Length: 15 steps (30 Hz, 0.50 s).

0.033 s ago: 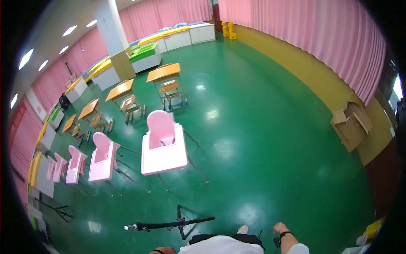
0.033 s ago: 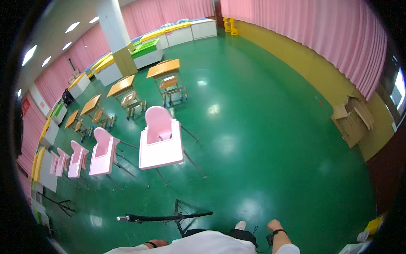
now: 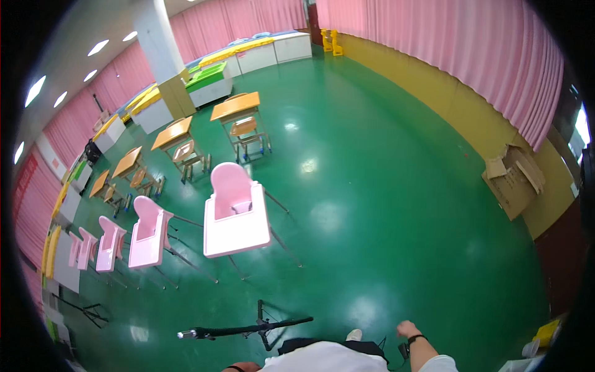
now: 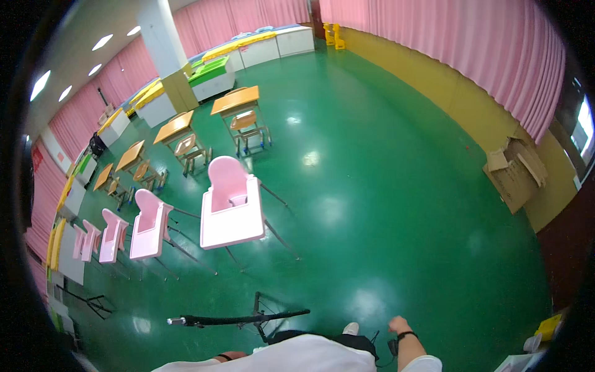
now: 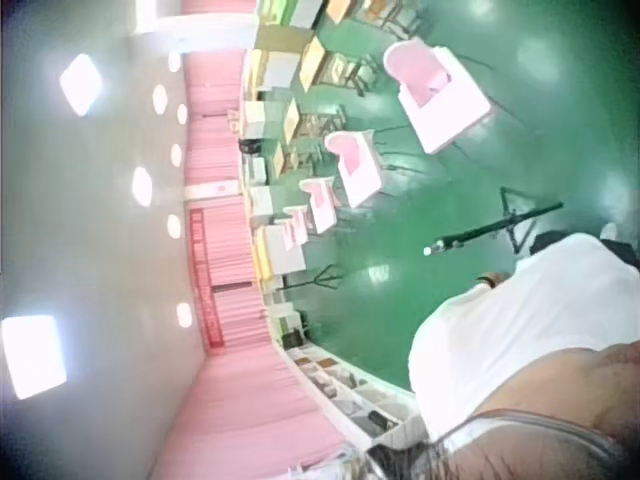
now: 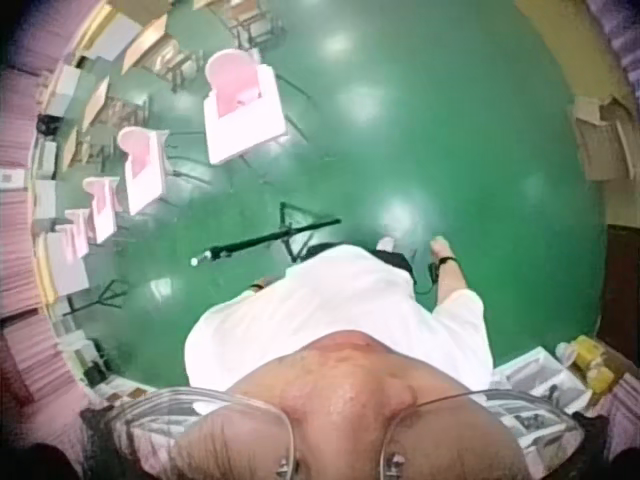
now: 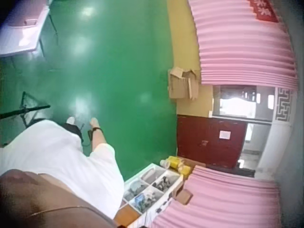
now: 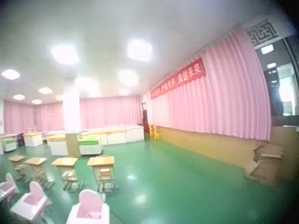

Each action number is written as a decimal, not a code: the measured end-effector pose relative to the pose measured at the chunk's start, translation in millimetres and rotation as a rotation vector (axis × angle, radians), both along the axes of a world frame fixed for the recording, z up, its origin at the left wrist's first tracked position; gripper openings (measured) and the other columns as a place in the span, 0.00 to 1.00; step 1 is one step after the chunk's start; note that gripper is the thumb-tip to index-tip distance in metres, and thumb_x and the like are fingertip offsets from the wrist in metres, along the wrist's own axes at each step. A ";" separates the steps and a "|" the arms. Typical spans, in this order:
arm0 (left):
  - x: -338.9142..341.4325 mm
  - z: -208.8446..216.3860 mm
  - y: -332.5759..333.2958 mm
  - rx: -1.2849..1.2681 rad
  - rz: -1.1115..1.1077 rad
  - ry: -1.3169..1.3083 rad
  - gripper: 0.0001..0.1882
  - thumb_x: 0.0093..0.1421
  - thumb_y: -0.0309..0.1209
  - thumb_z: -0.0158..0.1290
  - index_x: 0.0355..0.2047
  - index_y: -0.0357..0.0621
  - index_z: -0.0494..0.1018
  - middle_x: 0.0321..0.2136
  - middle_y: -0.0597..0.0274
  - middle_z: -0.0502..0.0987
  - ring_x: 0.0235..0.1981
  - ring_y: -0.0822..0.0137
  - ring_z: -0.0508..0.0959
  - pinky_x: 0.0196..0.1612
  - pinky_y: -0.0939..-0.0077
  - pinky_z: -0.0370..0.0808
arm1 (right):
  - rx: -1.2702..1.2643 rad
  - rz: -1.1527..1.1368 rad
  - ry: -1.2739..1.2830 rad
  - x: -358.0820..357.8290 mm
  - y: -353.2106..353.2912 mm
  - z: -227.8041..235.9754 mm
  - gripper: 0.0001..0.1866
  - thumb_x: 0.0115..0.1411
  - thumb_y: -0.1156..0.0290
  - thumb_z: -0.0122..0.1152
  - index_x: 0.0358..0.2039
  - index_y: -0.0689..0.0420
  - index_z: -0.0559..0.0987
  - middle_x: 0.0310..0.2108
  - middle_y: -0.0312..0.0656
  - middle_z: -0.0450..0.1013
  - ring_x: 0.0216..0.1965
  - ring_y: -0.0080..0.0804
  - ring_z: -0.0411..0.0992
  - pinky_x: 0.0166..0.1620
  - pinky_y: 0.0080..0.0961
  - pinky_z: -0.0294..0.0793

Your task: Arranging and organizing various chairs, including wooden chairs and pink baby high chairs, in a classroom.

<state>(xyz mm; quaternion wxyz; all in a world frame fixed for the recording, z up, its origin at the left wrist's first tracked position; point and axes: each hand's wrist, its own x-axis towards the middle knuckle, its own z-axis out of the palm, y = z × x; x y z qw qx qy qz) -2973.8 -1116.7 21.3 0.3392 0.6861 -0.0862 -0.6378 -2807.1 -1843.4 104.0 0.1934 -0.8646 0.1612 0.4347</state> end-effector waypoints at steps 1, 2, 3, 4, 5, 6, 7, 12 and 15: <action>6.5 -0.5 -25.4 0.029 -0.009 0.004 0.17 0.56 0.41 0.45 0.41 0.45 0.73 0.39 0.59 0.76 0.41 0.64 0.74 0.44 0.65 0.70 | 0.073 -0.014 -0.063 24.4 2.4 6.5 0.14 0.51 0.61 0.51 0.29 0.54 0.80 0.28 0.38 0.77 0.35 0.33 0.75 0.42 0.31 0.72; 14.6 -2.0 -48.9 0.060 -0.012 0.005 0.17 0.56 0.40 0.45 0.40 0.45 0.73 0.38 0.59 0.76 0.40 0.64 0.74 0.43 0.66 0.70 | 0.149 -0.023 -0.128 49.1 2.0 8.0 0.14 0.51 0.61 0.50 0.29 0.55 0.80 0.27 0.39 0.77 0.35 0.34 0.75 0.42 0.31 0.72; 23.7 -7.2 -77.8 0.091 -0.004 0.006 0.17 0.55 0.40 0.45 0.39 0.45 0.74 0.37 0.59 0.76 0.39 0.64 0.74 0.42 0.66 0.70 | 0.160 -0.006 -0.119 80.1 -7.4 17.4 0.14 0.51 0.61 0.50 0.29 0.55 0.80 0.27 0.39 0.77 0.35 0.34 0.75 0.42 0.31 0.72; 56.4 -12.2 -105.1 0.128 0.031 0.009 0.17 0.55 0.40 0.46 0.39 0.44 0.74 0.37 0.59 0.76 0.38 0.64 0.75 0.42 0.66 0.70 | 0.192 0.017 -0.123 112.5 -12.1 28.9 0.14 0.52 0.61 0.50 0.30 0.55 0.80 0.27 0.40 0.77 0.34 0.35 0.75 0.42 0.31 0.72; 87.5 -9.5 -123.2 0.162 0.062 0.019 0.16 0.55 0.39 0.46 0.38 0.44 0.74 0.36 0.59 0.77 0.37 0.65 0.75 0.41 0.66 0.71 | 0.221 0.036 -0.120 130.4 -12.1 35.5 0.15 0.52 0.61 0.50 0.31 0.56 0.79 0.27 0.41 0.77 0.34 0.36 0.75 0.41 0.32 0.72; 107.9 -4.2 -137.3 0.195 0.096 0.029 0.16 0.54 0.39 0.46 0.38 0.44 0.74 0.35 0.59 0.77 0.37 0.65 0.75 0.40 0.67 0.71 | 0.235 0.079 -0.103 145.1 -15.7 34.0 0.15 0.52 0.61 0.50 0.31 0.56 0.79 0.27 0.41 0.77 0.34 0.36 0.75 0.41 0.32 0.72; 125.5 -0.6 -151.7 0.222 0.125 0.027 0.16 0.54 0.39 0.46 0.37 0.44 0.75 0.35 0.59 0.77 0.36 0.65 0.75 0.39 0.67 0.71 | 0.162 0.189 -0.168 172.4 -27.3 32.7 0.14 0.50 0.61 0.51 0.31 0.55 0.79 0.28 0.43 0.76 0.35 0.39 0.74 0.42 0.33 0.72; 171.2 -29.1 -202.5 0.311 0.342 -0.023 0.14 0.52 0.37 0.48 0.34 0.43 0.76 0.31 0.59 0.78 0.32 0.67 0.77 0.36 0.68 0.72 | 0.075 0.282 -0.204 319.1 -66.4 18.4 0.13 0.46 0.63 0.51 0.28 0.54 0.80 0.29 0.45 0.76 0.36 0.40 0.74 0.43 0.32 0.72; 221.0 -36.5 -201.8 0.363 0.471 -0.032 0.13 0.51 0.37 0.49 0.33 0.43 0.76 0.29 0.60 0.79 0.29 0.67 0.77 0.33 0.69 0.73 | 0.010 0.333 -0.285 375.2 -95.8 5.4 0.11 0.46 0.65 0.51 0.24 0.57 0.80 0.23 0.40 0.77 0.31 0.34 0.76 0.41 0.29 0.73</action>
